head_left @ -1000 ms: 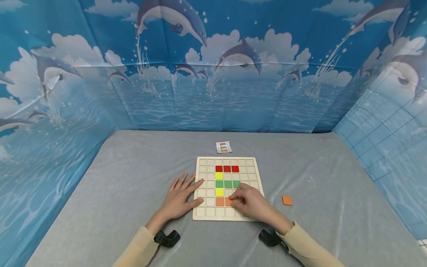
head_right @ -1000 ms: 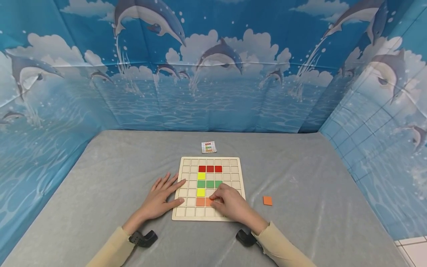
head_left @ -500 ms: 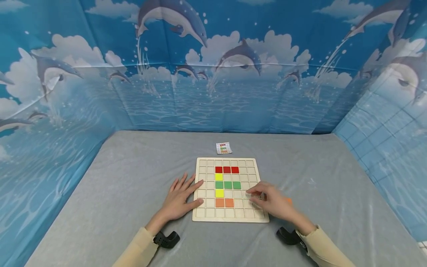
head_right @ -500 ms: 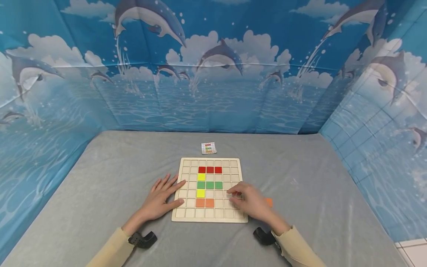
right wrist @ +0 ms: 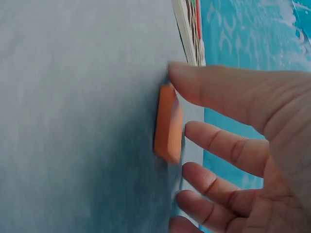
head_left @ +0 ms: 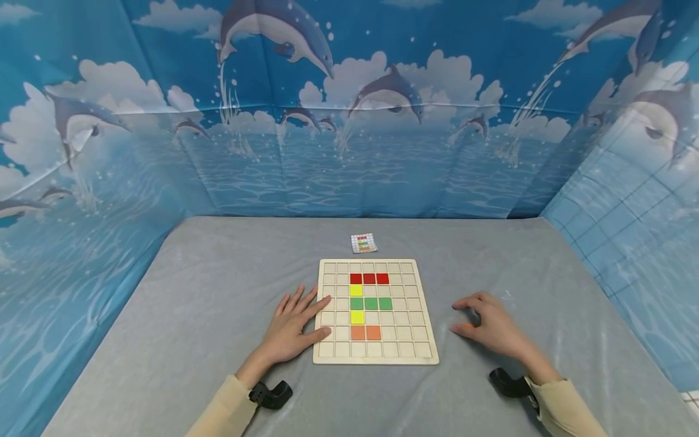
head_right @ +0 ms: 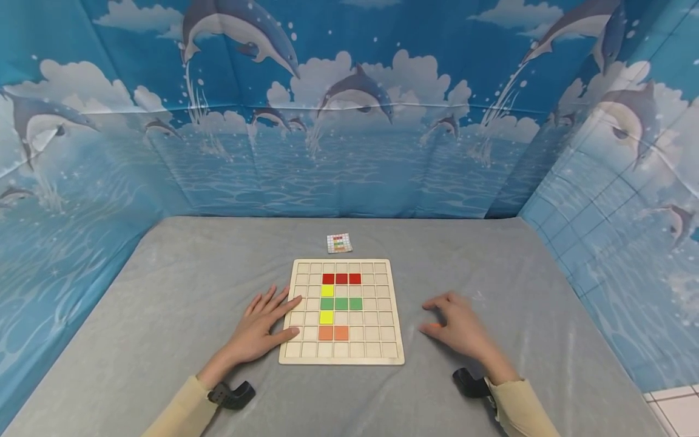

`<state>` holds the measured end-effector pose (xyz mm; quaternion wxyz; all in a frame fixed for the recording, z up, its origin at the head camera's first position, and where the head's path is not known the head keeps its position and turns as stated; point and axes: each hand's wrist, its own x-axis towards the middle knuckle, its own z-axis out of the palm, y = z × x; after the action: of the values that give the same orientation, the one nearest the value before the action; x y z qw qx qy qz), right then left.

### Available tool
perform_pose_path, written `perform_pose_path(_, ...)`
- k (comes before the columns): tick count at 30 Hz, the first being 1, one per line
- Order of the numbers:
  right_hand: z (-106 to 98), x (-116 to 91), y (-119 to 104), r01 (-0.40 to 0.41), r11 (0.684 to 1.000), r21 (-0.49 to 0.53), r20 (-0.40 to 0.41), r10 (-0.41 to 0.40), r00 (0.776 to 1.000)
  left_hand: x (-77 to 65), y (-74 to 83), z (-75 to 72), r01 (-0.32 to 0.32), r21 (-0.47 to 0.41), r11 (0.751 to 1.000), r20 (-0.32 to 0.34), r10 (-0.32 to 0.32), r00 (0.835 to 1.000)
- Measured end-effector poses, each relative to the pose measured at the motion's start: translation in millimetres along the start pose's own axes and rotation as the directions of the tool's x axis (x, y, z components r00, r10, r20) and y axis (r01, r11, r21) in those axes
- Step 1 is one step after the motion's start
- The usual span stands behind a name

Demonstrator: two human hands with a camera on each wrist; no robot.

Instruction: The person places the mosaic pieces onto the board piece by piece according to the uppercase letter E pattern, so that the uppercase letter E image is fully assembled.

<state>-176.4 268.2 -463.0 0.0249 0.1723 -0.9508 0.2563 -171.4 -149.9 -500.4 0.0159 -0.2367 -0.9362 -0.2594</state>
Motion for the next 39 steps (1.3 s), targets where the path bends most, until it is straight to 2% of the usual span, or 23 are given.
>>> perform_pose_path(4,-6,-2,6,-0.081,0.997,0.018,0.076,0.079,0.994,-0.3,-0.4,1.3,0.002,0.006,1.0,0.001,-0.002,1.0)
perform_pose_path(8,-12,-3,10,-0.126,0.99,0.063,0.171,0.114,0.979,-0.5,0.8,0.6,0.004,0.0,1.0,0.011,-0.004,1.0)
perform_pose_path(14,-20,-5,15,-0.076,0.987,0.139,0.254,0.039,0.966,0.0,0.3,-0.1,-0.002,-0.002,1.0,0.007,0.002,1.0)
perform_pose_path(16,-21,-5,15,-0.061,0.986,0.153,0.256,0.02,0.966,0.2,0.1,-0.7,-0.003,-0.003,1.0,0.006,0.003,1.0)
perform_pose_path(21,-18,-2,10,-0.069,0.988,0.136,0.229,0.037,0.973,-0.1,0.6,-2.3,0.008,-0.008,1.0,0.01,-0.008,1.0)
perform_pose_path(26,-10,2,-4,-0.043,0.994,0.1,0.137,0.029,0.99,0.2,0.9,-2.7,0.017,-0.007,1.0,0.015,-0.017,1.0)
perform_pose_path(29,0,5,-16,-0.019,0.994,0.112,0.083,0.01,0.996,0.1,0.7,-2.4,0.017,-0.009,1.0,0.011,-0.017,1.0)
perform_pose_path(32,9,10,-30,0.007,0.979,0.206,0.076,-0.023,0.997,0.2,0.7,-2.3,0.016,-0.007,1.0,0.01,-0.016,1.0)
perform_pose_path(35,18,14,-44,0.027,0.945,0.325,0.108,-0.066,0.992,0.8,0.8,-2.2,0.016,0.0,1.0,0.013,-0.016,1.0)
perform_pose_path(39,28,20,-60,0.062,0.916,0.397,0.159,-0.135,0.978,1.2,1.3,-2.4,0.017,0.002,1.0,0.019,-0.017,1.0)
